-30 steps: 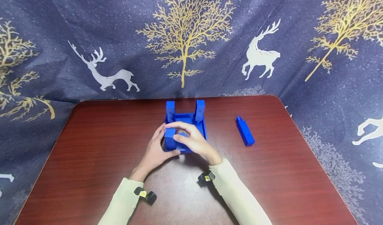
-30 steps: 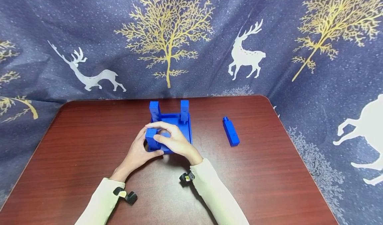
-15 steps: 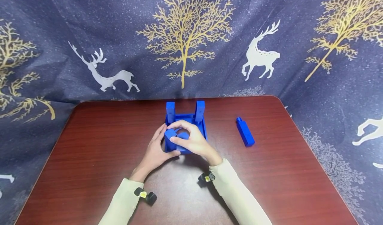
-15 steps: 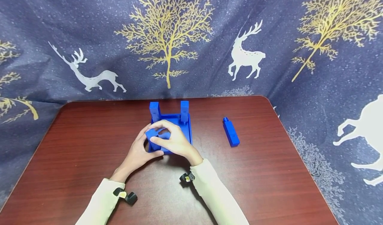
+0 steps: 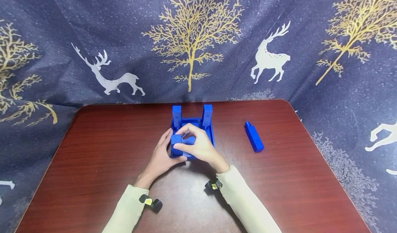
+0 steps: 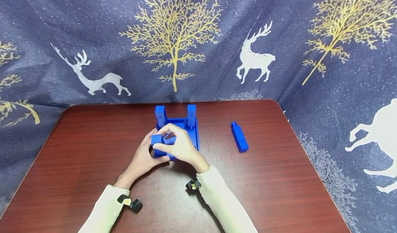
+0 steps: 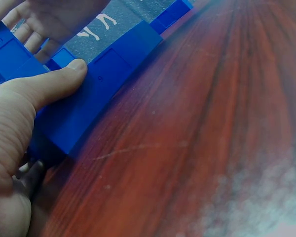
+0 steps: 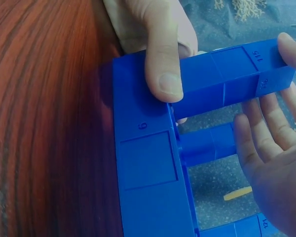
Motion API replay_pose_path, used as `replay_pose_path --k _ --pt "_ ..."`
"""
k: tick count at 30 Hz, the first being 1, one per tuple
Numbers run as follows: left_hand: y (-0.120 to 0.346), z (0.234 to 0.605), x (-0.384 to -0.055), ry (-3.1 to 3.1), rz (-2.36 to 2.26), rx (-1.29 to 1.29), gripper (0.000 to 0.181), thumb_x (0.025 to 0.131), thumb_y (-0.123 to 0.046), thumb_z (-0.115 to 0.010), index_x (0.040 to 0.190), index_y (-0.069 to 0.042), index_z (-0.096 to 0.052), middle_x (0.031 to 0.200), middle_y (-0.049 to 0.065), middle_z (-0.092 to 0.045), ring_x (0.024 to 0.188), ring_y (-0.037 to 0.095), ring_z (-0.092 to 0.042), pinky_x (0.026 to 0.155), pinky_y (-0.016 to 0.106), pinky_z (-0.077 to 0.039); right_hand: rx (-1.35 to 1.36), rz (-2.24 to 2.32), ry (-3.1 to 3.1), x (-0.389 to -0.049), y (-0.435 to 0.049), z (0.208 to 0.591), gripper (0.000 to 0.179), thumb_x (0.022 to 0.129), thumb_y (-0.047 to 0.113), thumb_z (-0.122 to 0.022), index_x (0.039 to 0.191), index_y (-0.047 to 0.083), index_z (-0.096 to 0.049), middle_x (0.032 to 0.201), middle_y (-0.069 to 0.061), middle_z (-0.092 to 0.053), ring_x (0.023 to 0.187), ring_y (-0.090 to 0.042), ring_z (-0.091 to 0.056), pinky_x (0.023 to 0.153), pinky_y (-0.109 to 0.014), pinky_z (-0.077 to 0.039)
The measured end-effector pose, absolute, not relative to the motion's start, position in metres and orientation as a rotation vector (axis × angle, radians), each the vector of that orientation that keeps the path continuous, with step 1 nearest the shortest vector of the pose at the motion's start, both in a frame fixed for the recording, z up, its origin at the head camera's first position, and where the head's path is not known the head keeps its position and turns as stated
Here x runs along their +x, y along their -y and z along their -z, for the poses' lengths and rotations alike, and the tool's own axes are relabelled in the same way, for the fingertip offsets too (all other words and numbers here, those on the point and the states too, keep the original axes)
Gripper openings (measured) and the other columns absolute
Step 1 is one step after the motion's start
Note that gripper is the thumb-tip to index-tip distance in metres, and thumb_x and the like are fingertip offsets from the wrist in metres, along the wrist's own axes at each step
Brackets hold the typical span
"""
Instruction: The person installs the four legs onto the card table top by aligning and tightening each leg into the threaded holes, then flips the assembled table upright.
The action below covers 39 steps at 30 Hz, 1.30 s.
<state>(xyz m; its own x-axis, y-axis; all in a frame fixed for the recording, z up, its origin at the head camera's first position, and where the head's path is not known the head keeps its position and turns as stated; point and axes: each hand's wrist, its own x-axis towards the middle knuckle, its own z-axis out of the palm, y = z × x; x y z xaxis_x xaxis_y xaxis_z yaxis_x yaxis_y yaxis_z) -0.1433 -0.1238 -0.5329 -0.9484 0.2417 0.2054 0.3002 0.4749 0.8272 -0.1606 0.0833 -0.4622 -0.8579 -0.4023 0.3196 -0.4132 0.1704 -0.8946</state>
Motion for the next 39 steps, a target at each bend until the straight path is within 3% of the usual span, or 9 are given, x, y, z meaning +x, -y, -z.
replay_pose_path --k 5,9,15,20,27,39 --pt "0.1237 0.5322 -0.1429 2.645 1.504 -0.486 0.125 0.079 -0.038 -0.103 0.172 0.005 -0.030 0.180 0.018 -0.031 0.163 0.045 -0.035 0.129 0.068 -0.032 0.835 -1.818 2.413 -0.1609 -0.0841 0.4608 0.032 0.092 0.011 -0.092 0.118 0.008 -0.074 0.120 -0.005 -0.077 0.110 -0.019 -0.070 0.099 -0.040 -0.061" --pt "0.1236 0.5320 -0.1428 2.644 1.507 -0.488 0.126 0.079 -0.037 -0.103 0.172 0.006 -0.030 0.180 0.018 -0.031 0.163 0.046 -0.035 0.129 0.068 -0.032 0.862 -1.860 2.407 -0.1607 -0.0846 0.4609 0.038 0.094 0.010 -0.089 0.129 0.008 -0.074 0.130 -0.006 -0.076 0.117 -0.019 -0.069 0.104 -0.044 -0.059" --pt "0.1225 0.5314 -0.1421 2.658 1.500 -0.459 0.124 0.077 -0.039 -0.103 0.169 0.007 -0.034 0.180 0.016 -0.032 0.162 0.044 -0.036 0.130 0.065 -0.032 0.993 -2.063 2.316 -0.1613 -0.0843 0.4641 0.041 0.110 0.010 -0.064 0.150 0.001 -0.066 0.152 -0.017 -0.067 0.139 -0.028 -0.062 0.112 -0.039 -0.053" --pt "0.1205 0.5289 -0.1416 2.701 1.502 -0.404 0.122 0.078 -0.042 -0.102 0.168 0.008 -0.037 0.179 0.020 -0.031 0.163 0.045 -0.036 0.130 0.064 -0.031 1.083 -2.282 2.216 -0.1606 -0.0839 0.4647 0.046 0.112 0.010 -0.054 0.155 -0.005 -0.059 0.159 -0.021 -0.060 0.149 -0.045 -0.053 0.120 -0.033 -0.046" --pt "0.1205 0.5300 -0.1425 2.698 1.502 -0.404 0.118 0.079 -0.042 -0.102 0.167 0.006 -0.041 0.179 0.019 -0.034 0.161 0.044 -0.039 0.130 0.063 -0.034 1.070 -2.360 2.223 -0.1590 -0.0838 0.4632 0.044 0.111 0.007 -0.052 0.152 -0.008 -0.060 0.156 -0.025 -0.061 0.143 -0.023 -0.059 0.121 -0.032 -0.045" --pt "0.1224 0.5323 -0.1428 2.684 1.484 -0.438 0.118 0.078 -0.040 -0.102 0.169 0.002 -0.041 0.180 0.015 -0.031 0.162 0.045 -0.037 0.128 0.068 -0.034 1.014 -2.230 2.305 -0.1597 -0.0843 0.4632 0.042 0.108 0.006 -0.060 0.148 -0.004 -0.065 0.152 -0.024 -0.065 0.137 -0.021 -0.063 0.111 -0.030 -0.051"
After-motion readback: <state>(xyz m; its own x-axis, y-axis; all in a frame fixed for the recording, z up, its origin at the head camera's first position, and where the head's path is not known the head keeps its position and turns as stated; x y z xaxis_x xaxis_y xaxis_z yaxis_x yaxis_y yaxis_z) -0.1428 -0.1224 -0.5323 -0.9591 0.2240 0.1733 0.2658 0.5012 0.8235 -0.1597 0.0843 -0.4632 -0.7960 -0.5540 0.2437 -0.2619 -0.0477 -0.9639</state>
